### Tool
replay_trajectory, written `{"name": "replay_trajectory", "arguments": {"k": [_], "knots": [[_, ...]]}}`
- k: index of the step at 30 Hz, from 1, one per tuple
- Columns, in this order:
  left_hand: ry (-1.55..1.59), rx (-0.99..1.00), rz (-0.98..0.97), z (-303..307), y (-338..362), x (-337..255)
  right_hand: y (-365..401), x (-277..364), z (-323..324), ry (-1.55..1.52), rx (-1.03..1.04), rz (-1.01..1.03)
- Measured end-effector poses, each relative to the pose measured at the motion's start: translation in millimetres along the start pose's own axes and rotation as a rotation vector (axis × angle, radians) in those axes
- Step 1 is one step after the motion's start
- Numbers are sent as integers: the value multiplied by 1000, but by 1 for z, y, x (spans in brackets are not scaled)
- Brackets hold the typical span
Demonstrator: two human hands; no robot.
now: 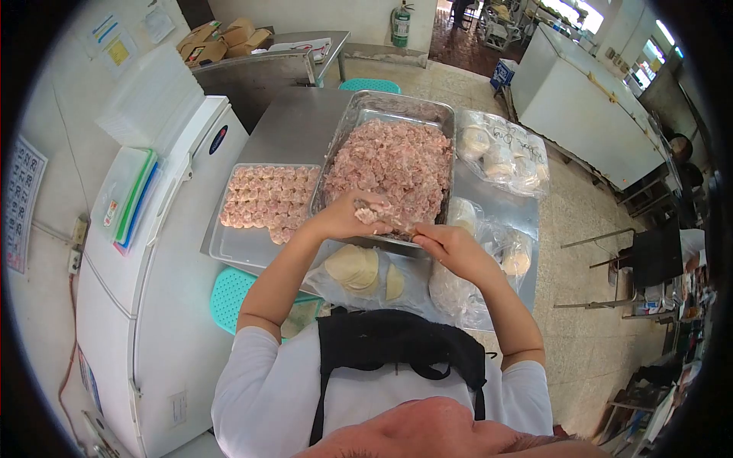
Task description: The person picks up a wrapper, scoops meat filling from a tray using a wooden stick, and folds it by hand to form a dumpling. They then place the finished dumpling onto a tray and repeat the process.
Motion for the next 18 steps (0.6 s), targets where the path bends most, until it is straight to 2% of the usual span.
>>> {"name": "replay_trajectory", "arguments": {"k": [1,2,3,4,5,7,8,9,10,11,13,14,15,16,17,18], "knots": [[-121,32,38,0,-1,0,-1,-13,-5,0,3,5],[-124,27,40,-1,-3,0,-2,-29,-9,30,10,42],[-141,103,107,-3,-6,3,-2,-41,-9,59,14,79],[-158,181,177,-6,-7,6,-3,-48,-5,56,14,83],[-159,179,180,-11,-5,17,-4,-56,1,99,10,46],[-207,-232,314,-15,3,51,-4,-56,2,144,9,20],[-211,-241,316,-15,2,63,1,-49,-1,232,-112,-46],[-222,-200,299,-15,1,74,5,-45,-3,316,-233,-114],[-231,-156,282,-15,-1,70,2,-54,-11,315,-230,-110],[-227,-156,286,-16,-1,67,0,-70,-27,301,-185,-66],[-343,-46,449,-19,-3,32,6,-81,-35,282,-139,-33],[-342,-52,447,-20,-2,33,8,-89,-25,434,-40,-183],[-71,-50,566,-22,2,39,8,-94,-16,586,58,-328],[198,-34,682,-24,7,43,13,-92,-9,580,55,-329],[192,-27,681,-24,9,43,19,-89,0,496,31,-339],[14,-134,337,-22,7,38,23,-84,8,416,13,-348]]}}
Point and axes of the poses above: each hand's wrist, its own y-axis away from the middle knuckle, its own z-axis out of the back of the hand, x = y × z, the point moved 2 cm from there along -y, towards the middle knuckle, and after that the axes turned 6 degrees about x, right-handed, at the moved point
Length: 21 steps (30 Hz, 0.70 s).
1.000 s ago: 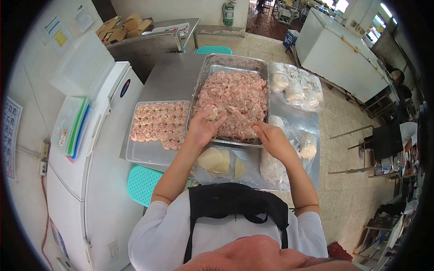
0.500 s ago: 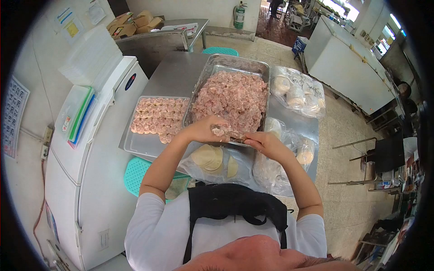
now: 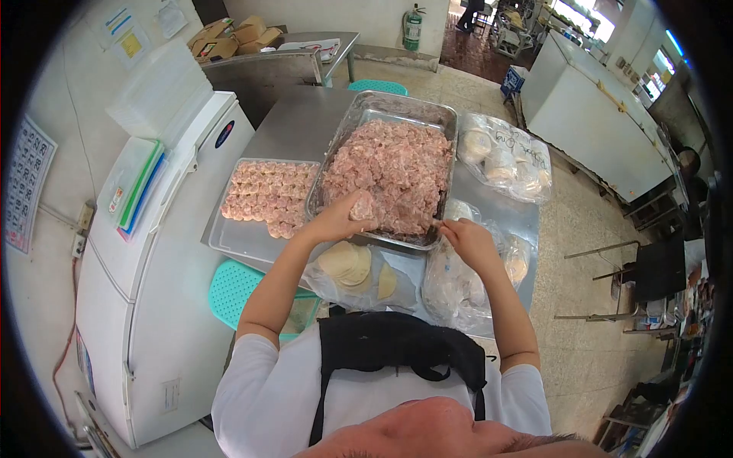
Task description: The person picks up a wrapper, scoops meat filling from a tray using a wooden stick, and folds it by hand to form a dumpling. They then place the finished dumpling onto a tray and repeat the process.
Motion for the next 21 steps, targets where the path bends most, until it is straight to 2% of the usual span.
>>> {"name": "replay_trajectory", "arguments": {"k": [1,3,5,7,8,10,11,13,17,19,21], "knots": [[-127,-127,-354,-1,4,-10,6,3,8,1,5,-4],[-103,-96,-381,-3,10,-33,12,17,20,-450,-59,214],[-89,-67,-408,-1,11,-43,11,31,11,-455,-23,297],[-252,67,-493,-2,6,-41,7,45,1,-505,17,440],[-251,63,-494,-2,6,-38,5,43,7,-501,19,442],[-259,88,-202,-2,5,-32,5,44,30,-186,-75,327],[-263,82,-202,-2,7,-30,9,52,33,-184,-77,333],[-99,7,-77,0,10,-22,22,67,36,-98,-351,361],[-164,48,-172,2,12,-20,18,64,28,37,-249,329],[-187,-115,-258,6,23,-19,25,69,51,-21,-248,275],[-115,-107,-286,11,29,-23,30,82,59,-111,-250,266]]}}
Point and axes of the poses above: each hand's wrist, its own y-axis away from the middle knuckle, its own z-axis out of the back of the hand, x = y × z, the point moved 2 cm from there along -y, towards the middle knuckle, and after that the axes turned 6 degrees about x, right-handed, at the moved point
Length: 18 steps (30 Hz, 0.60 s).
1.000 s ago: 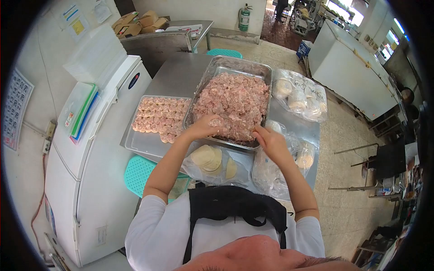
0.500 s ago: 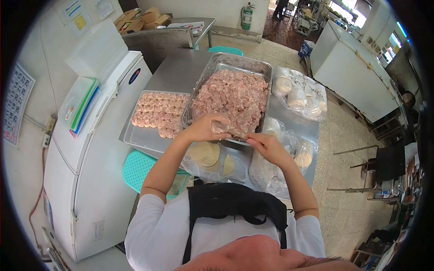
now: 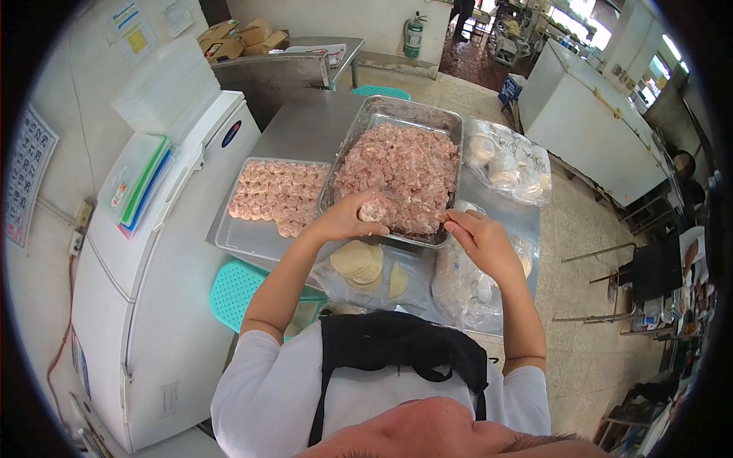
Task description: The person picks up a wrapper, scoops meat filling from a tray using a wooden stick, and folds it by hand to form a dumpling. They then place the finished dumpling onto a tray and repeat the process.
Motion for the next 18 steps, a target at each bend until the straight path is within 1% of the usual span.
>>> {"name": "replay_trajectory", "arguments": {"k": [1,2,4,5,7,8,10,11,13,14,15,16,17,18], "knots": [[77,-10,-18,4,2,-4,0,6,-1,-87,-8,-14],[81,-2,-20,8,4,-8,0,11,-11,-87,-9,-24],[60,84,101,20,8,-18,-6,20,-40,-86,76,-4],[58,91,98,24,10,-7,-8,22,-46,-87,71,-10],[75,-16,144,38,20,14,-15,25,-53,-118,61,-5],[75,-12,151,48,29,25,-17,28,-56,-126,64,-8],[98,-72,182,82,52,23,-18,31,-59,-208,-7,-58],[101,-70,196,97,65,35,-17,35,-63,-219,3,-60],[-141,-143,389,127,95,70,-15,38,-72,-311,-23,-167],[-140,-142,401,137,112,91,-13,38,-79,-366,-40,-154],[-196,-215,371,144,129,114,-10,38,-90,-372,-33,-157],[-252,-287,338,148,145,135,-5,36,-101,-476,-51,-259],[-250,-283,343,148,158,156,-2,36,-109,-577,-70,-363],[-344,-286,312,146,171,175,-2,42,-112,-636,-49,-414]]}}
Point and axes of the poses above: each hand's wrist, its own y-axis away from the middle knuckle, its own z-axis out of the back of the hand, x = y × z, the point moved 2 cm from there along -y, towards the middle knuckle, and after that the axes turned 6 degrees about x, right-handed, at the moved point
